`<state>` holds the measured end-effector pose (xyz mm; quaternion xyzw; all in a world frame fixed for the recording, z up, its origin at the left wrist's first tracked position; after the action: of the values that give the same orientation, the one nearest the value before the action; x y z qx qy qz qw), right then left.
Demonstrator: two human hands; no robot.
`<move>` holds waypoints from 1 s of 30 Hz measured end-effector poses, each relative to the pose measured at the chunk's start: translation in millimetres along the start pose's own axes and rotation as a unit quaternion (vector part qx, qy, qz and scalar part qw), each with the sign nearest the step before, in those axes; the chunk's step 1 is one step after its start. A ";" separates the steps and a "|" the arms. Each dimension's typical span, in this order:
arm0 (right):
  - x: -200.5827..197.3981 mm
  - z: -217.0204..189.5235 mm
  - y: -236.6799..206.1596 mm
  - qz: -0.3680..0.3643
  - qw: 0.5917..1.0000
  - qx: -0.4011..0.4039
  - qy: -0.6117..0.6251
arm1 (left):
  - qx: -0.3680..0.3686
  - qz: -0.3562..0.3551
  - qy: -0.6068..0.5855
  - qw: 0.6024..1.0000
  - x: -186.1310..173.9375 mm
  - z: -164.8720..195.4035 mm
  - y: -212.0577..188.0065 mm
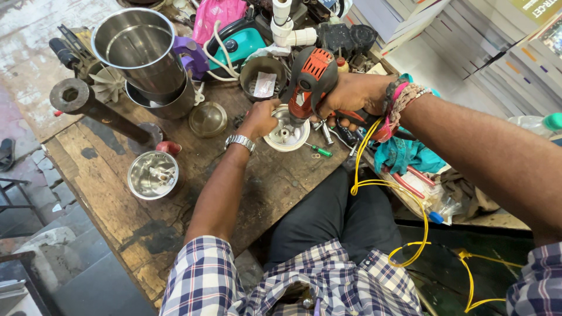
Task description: The person uses a corded drill to make holes in a small metal component held in their left hand. They pause to adjust the drill bit and then continue drilling the same part.
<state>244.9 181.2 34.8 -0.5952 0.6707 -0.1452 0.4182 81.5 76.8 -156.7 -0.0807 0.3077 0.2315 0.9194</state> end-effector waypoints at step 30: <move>1.2 -3.6 3.0 0.018 0.998 0.025 -0.057 | 0.002 -0.012 0.003 1.000 6.7 -10.0 6.9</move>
<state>240.3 179.8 34.5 -0.5795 0.6527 -0.1203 0.4729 77.7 82.5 -168.7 -0.0833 0.3097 0.2197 0.9213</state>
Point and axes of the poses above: each hand's wrist, its own y-axis towards the middle knuckle, its own x-axis out of the palm, z = x × y, the point moved 4 cm from there along y, towards the middle knuckle, and after that the axes turned 2 degrees about -y, right-handed, at the moved point
